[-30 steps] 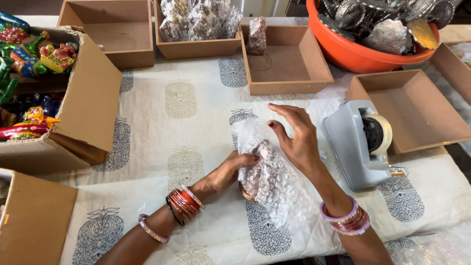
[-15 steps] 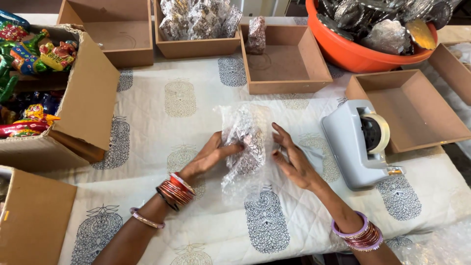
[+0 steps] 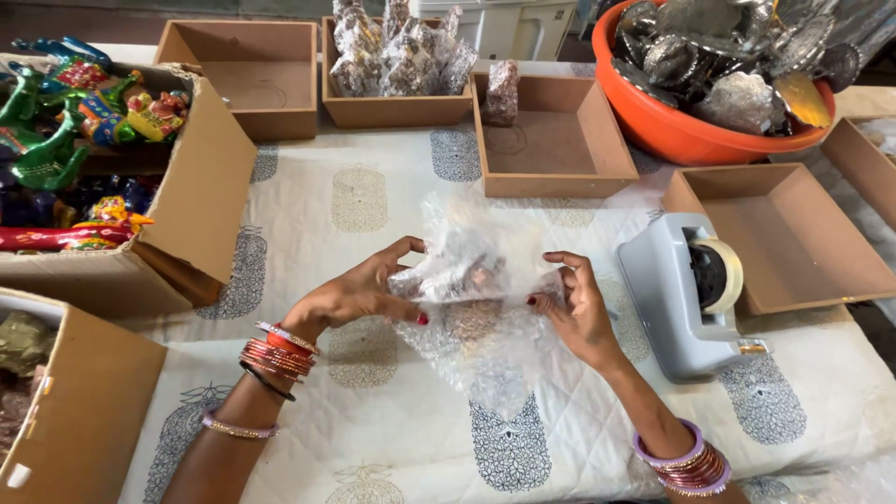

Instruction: Cleaning a decorative figurine with a cloth and wrapping it in bubble wrap.

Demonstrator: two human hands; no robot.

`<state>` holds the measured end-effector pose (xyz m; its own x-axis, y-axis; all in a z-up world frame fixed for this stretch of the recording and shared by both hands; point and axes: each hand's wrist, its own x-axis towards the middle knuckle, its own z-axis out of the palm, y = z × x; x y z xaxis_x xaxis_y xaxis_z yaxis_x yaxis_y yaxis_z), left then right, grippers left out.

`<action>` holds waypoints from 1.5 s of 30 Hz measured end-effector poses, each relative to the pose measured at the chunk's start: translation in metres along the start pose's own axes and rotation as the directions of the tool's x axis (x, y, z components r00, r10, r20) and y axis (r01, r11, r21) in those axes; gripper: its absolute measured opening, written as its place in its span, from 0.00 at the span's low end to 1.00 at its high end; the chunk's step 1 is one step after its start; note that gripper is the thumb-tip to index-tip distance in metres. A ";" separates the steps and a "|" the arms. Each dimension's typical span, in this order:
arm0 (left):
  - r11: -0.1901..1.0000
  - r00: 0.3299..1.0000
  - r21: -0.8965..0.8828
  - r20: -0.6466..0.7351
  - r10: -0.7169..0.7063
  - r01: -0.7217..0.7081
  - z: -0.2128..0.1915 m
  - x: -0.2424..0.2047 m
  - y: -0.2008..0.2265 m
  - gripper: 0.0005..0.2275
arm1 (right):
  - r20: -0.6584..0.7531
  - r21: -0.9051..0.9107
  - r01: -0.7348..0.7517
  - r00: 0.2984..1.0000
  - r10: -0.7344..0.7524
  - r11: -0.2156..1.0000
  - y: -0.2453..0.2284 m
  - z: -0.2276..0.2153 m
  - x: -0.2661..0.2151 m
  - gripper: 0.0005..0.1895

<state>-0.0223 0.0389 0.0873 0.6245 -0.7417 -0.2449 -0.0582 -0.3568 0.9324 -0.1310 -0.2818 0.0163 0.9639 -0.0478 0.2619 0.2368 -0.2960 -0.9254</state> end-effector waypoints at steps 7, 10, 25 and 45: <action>0.968 0.995 -0.230 -0.011 0.098 -0.098 0.009 0.024 -0.040 0.42 | 0.080 -0.004 -0.039 0.996 0.040 0.999 0.009 0.002 -0.002 0.30; 0.997 0.978 -0.074 -0.207 -0.020 0.004 0.023 0.027 -0.035 0.42 | 0.032 -0.195 -0.060 0.997 0.067 0.979 0.026 0.006 -0.005 0.39; 0.363 0.820 -0.886 -0.424 -0.384 -0.288 0.096 0.108 -0.184 0.37 | -0.154 -0.410 0.113 0.970 -0.191 0.905 0.056 0.023 -0.018 0.19; 0.909 0.818 -0.178 -0.525 0.236 -0.376 0.153 -0.002 -0.021 0.30 | 0.004 0.049 0.104 0.995 -0.104 0.993 0.019 0.010 -0.006 0.12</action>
<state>-0.1415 -0.0389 0.0278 0.9060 -0.3921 0.1595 -0.1497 0.0556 0.9872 -0.1308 -0.2780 -0.0057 0.9344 -0.0131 0.3559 0.3413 -0.2524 -0.9054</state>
